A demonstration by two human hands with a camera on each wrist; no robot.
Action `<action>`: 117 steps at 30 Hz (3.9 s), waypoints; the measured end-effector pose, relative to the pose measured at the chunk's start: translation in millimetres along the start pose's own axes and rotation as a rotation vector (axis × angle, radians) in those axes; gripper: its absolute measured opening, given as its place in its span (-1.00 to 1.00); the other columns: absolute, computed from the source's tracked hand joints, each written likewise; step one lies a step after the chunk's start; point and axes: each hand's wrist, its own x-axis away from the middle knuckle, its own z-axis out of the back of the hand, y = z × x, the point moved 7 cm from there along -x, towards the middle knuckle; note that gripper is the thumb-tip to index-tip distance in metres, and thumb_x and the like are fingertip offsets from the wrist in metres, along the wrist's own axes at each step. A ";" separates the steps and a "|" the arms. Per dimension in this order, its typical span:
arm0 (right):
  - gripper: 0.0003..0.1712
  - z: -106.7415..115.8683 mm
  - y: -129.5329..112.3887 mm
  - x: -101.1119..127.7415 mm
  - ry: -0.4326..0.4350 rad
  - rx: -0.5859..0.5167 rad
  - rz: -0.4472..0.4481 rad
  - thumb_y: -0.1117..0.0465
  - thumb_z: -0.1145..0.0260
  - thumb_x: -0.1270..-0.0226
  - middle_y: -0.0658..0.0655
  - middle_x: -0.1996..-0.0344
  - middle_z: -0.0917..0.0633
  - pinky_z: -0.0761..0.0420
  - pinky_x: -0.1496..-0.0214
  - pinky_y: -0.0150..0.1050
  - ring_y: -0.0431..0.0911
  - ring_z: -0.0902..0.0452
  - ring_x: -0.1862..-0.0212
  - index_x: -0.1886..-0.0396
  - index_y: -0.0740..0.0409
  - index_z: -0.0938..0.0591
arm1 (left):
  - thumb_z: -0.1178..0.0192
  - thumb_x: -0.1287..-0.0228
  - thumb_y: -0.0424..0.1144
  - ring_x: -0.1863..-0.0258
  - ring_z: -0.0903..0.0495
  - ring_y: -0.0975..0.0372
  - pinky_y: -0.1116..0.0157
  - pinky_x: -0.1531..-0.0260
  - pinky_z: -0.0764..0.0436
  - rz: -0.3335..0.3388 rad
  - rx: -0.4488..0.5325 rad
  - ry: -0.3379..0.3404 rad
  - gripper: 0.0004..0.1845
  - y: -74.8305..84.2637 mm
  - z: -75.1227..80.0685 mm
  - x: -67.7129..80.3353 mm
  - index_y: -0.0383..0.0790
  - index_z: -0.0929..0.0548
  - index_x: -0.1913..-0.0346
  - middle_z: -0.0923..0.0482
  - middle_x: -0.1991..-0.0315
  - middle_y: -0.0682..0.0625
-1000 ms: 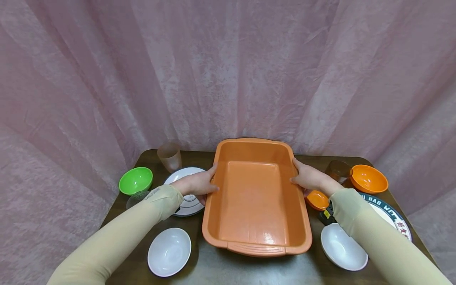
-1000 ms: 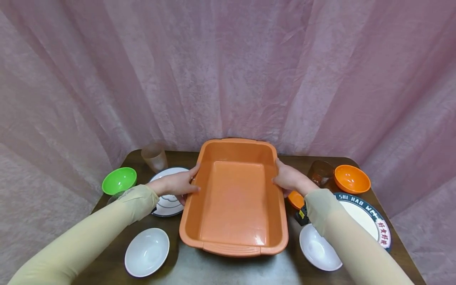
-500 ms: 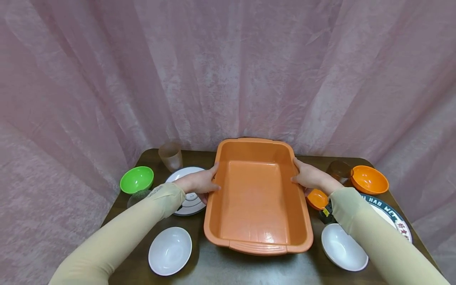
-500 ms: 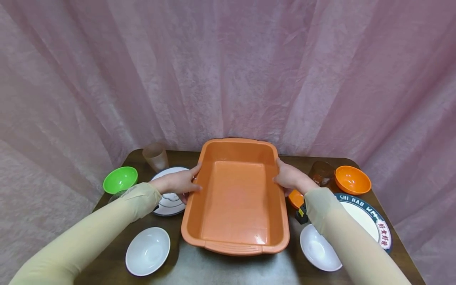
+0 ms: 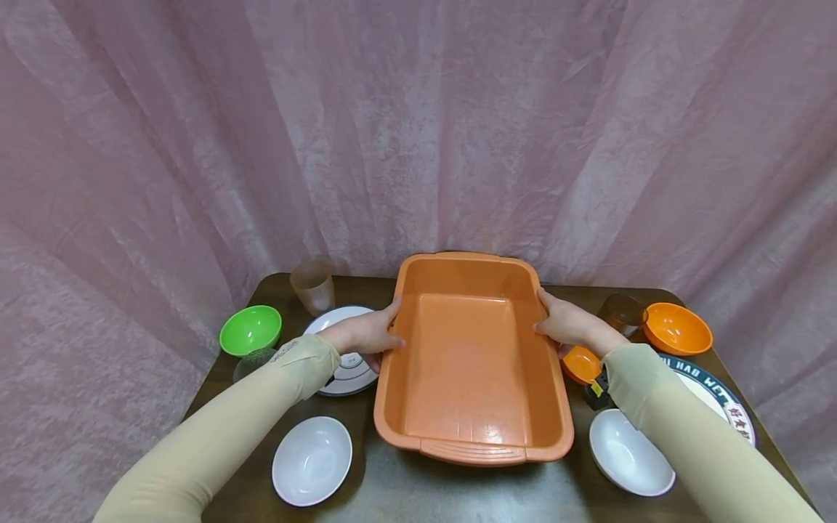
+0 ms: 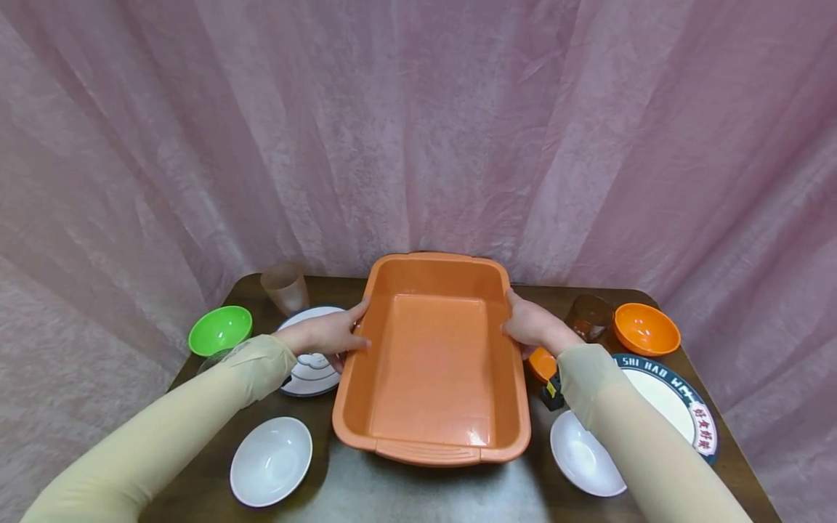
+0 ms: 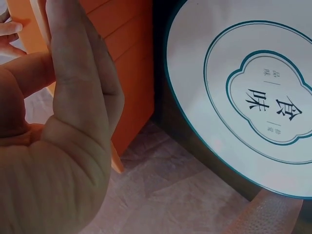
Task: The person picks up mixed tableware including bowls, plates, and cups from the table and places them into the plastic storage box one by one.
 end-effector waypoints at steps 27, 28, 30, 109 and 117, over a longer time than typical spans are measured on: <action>-0.08 5.9 -7.2 21.4 0.226 0.346 0.105 -0.14 -0.12 -0.60 0.49 -0.33 -0.46 -0.36 -0.32 0.36 0.35 -0.47 -0.27 -0.64 0.32 -0.03 | -0.06 -0.55 0.14 -0.18 -0.54 -0.13 -0.02 -0.13 -0.58 -0.126 -0.351 0.259 -0.07 19.3 23.6 9.8 -0.03 0.26 -0.68 -0.26 -0.41 -0.35; -0.08 6.6 -9.8 25.2 0.248 0.365 0.122 -0.16 -0.13 -0.59 0.48 -0.32 -0.47 -0.37 -0.31 0.37 0.35 -0.46 -0.27 -0.64 0.29 -0.05 | -0.05 -0.53 0.18 -0.29 -0.46 -0.14 -0.04 -0.21 -0.51 -0.137 -0.405 0.297 -0.06 22.4 25.3 12.5 -0.02 0.23 -0.68 -0.16 -0.49 -0.32; -0.08 7.5 -15.5 32.5 0.304 0.429 0.167 -0.18 -0.15 -0.57 0.47 -0.32 -0.46 -0.35 -0.33 0.36 0.35 -0.41 -0.30 -0.63 0.27 -0.11 | -0.04 -0.51 0.25 -0.41 -0.33 -0.14 -0.08 -0.32 -0.41 -0.163 -0.523 0.365 -0.07 28.3 27.5 18.2 -0.01 0.18 -0.68 -0.11 -0.54 -0.27; 0.02 41.0 115.1 159.8 0.555 0.452 0.007 -0.26 -0.01 -0.61 0.69 -0.44 -0.06 0.27 -0.34 0.58 0.67 0.17 -0.40 -0.61 0.41 0.11 | 0.44 -0.46 0.49 -0.63 0.36 0.10 -0.08 -0.53 0.31 -0.634 -1.127 0.192 -0.16 112.4 -128.7 52.0 0.26 0.23 -0.67 0.37 -0.68 0.03; 0.02 58.1 175.2 171.6 0.535 0.368 -0.161 -0.22 0.14 -0.67 0.78 -0.37 0.03 -0.02 -0.18 0.65 0.73 0.02 -0.27 -0.50 0.63 0.22 | 0.49 -0.41 0.53 -0.63 0.33 0.14 -0.05 -0.54 0.30 -0.695 -1.180 0.114 -0.15 139.6 -154.7 48.7 0.34 0.28 -0.65 0.40 -0.67 0.11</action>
